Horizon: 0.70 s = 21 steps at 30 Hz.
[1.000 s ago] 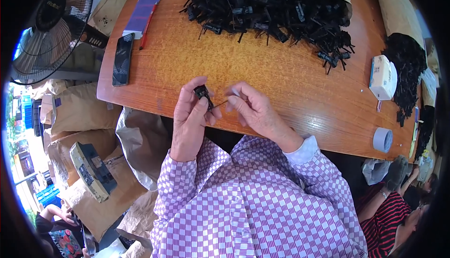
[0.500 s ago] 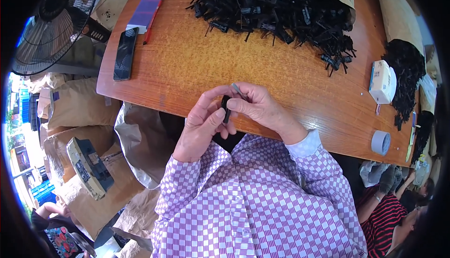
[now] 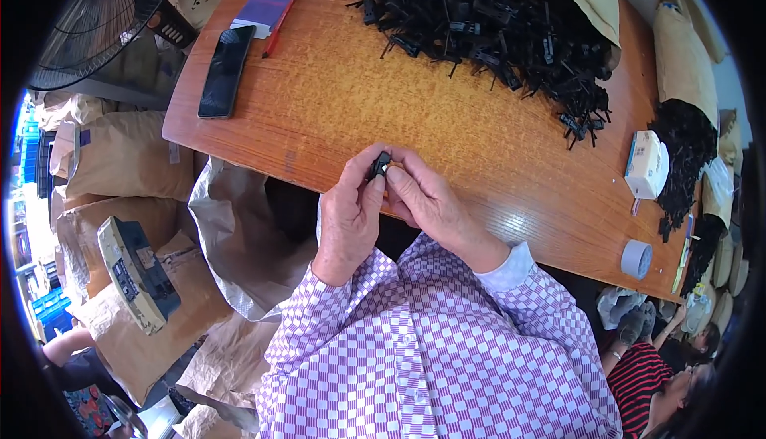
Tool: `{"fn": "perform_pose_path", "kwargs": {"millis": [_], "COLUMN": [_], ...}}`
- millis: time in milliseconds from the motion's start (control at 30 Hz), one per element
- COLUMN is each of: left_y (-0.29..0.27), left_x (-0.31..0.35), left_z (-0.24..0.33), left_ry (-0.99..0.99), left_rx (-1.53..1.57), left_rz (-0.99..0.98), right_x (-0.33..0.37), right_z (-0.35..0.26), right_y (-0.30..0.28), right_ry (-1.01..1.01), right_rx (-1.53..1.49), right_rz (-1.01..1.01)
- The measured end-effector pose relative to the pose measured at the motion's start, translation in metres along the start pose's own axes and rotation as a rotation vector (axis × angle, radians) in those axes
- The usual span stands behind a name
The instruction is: Assembling small black plastic components at a manufacturing workstation and placing them into a collection bag.
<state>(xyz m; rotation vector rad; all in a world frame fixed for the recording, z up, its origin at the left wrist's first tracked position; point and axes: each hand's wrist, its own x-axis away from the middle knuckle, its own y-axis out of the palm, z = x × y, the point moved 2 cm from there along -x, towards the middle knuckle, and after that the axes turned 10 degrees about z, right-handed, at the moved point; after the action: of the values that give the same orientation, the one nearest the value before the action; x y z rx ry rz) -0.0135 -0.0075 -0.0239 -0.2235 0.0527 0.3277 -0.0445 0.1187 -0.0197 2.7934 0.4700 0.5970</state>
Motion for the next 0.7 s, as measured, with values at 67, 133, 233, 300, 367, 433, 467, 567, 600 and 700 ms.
{"fn": "perform_pose_path", "kwargs": {"millis": [67,133,233,300,367,433,467,567,600,700], "left_y": [-0.003,-0.005,-0.004,-0.007,-0.008,-0.01,-0.011,-0.017,-0.025,-0.066], "left_x": [-0.001,-0.001,0.0,0.002,-0.001,-0.005,-0.006,-0.006,-0.002,0.001], "left_z": [0.001,0.007,0.013,0.01,0.014,0.015,0.016,0.018,0.02,0.001], "left_ry": [0.063,0.14,0.129,0.132,0.14,0.247,0.254,0.263,0.231,0.019], "left_rx": [-0.016,-0.018,-0.098,-0.149,-0.154,-0.303,-0.322,-0.334,-0.342,-0.328], "left_rz": [0.028,0.048,0.059,0.118,0.114,0.136,0.121,0.063,0.137,0.352], "right_x": [-0.003,-0.004,-0.009,-0.013,-0.017,-0.021,-0.024,-0.036,-0.039,-0.045], "right_z": [0.0,0.006,0.024,0.03,0.027,0.023,0.02,0.007,0.001,-0.062], "right_y": [0.002,0.006,0.008,0.011,0.012,0.008,0.005,-0.01,-0.013,-0.043], "right_ry": [-0.015,0.013,0.039,0.028,-0.077,-0.174,-0.306,-0.465,-0.485,-0.716], "right_rx": [0.025,-0.034,-0.251,-0.274,-0.134,0.001,0.207,0.585,0.754,1.132], "right_rz": [-0.017,-0.015,-0.016,-0.045,-0.046,-0.049,-0.044,-0.108,-0.203,0.164]}}
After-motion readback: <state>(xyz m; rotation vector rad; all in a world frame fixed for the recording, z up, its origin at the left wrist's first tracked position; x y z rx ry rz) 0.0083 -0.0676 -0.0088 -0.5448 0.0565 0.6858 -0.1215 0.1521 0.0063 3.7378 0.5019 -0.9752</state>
